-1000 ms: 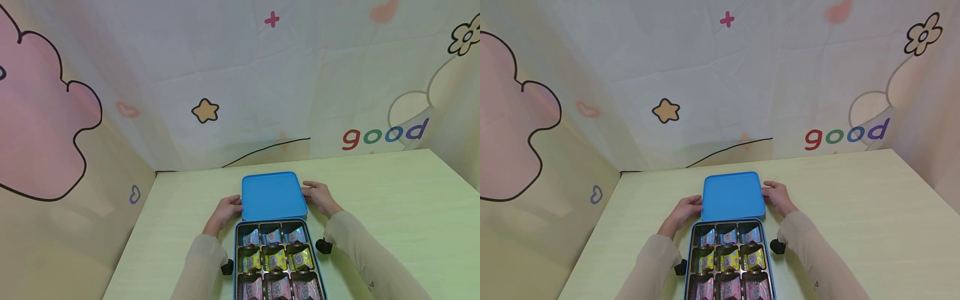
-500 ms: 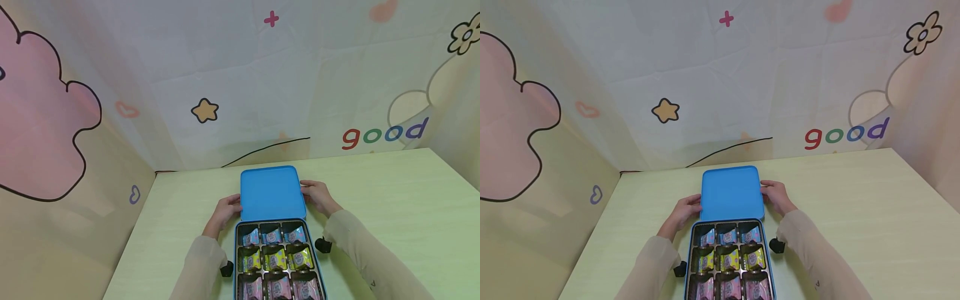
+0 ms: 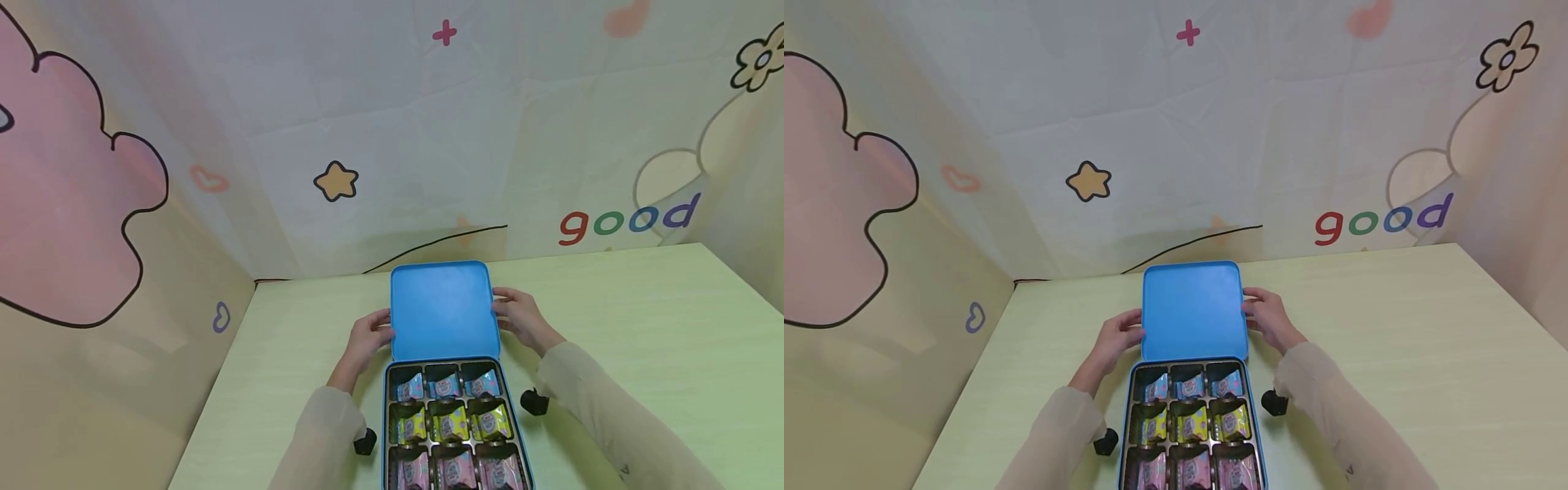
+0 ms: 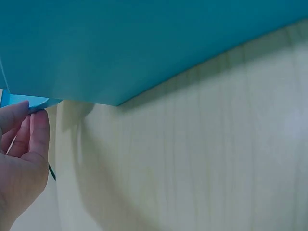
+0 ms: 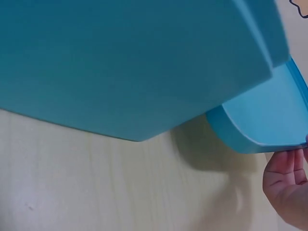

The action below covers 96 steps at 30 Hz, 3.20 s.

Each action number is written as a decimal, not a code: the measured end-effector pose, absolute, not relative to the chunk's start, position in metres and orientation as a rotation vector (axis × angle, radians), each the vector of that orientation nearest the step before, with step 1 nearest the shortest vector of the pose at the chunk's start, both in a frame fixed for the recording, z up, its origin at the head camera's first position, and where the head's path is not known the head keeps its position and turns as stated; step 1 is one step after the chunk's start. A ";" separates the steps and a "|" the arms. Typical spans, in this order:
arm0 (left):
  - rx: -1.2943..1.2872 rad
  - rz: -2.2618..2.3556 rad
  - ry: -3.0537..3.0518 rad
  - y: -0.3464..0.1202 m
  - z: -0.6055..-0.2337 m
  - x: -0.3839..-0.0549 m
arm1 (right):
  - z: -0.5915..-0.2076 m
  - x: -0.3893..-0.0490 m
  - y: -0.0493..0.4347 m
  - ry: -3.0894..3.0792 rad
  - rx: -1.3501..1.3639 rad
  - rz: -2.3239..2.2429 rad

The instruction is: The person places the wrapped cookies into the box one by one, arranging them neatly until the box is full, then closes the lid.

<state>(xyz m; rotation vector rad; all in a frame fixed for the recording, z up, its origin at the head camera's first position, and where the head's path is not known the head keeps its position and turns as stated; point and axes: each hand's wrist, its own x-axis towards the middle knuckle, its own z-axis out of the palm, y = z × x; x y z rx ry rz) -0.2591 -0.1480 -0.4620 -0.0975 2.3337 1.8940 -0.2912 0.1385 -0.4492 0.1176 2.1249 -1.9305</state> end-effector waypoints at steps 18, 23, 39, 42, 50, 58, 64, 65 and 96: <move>0.004 1.688 2.633 -0.144 -0.449 -0.248 | -0.429 -0.277 0.142 2.185 -0.067 -1.934; 0.017 1.653 2.698 -0.144 -0.449 -0.246 | -0.425 -0.273 0.142 2.208 -0.081 -1.947; 0.025 1.735 2.827 -0.142 -0.440 -0.229 | -0.417 -0.250 0.142 2.294 -0.232 -1.976; 0.075 1.696 2.874 -0.144 -0.438 -0.225 | -0.417 -0.245 0.142 2.314 -0.297 -1.983; 0.146 1.651 2.926 -0.146 -0.434 -0.215 | -0.416 -0.230 0.143 2.392 -0.396 -1.960; 0.173 1.732 2.855 -0.147 -0.436 -0.201 | -0.416 -0.218 0.143 2.387 -0.455 -1.991; 0.215 1.858 2.769 -0.146 -0.435 -0.189 | -0.418 -0.208 0.144 2.389 -0.495 -2.021; 0.232 1.868 2.774 -0.145 -0.432 -0.186 | -0.418 -0.207 0.144 2.390 -0.507 -2.028; 0.310 2.043 2.532 -0.143 -0.411 -0.143 | -0.414 -0.173 0.138 2.203 -0.880 -2.299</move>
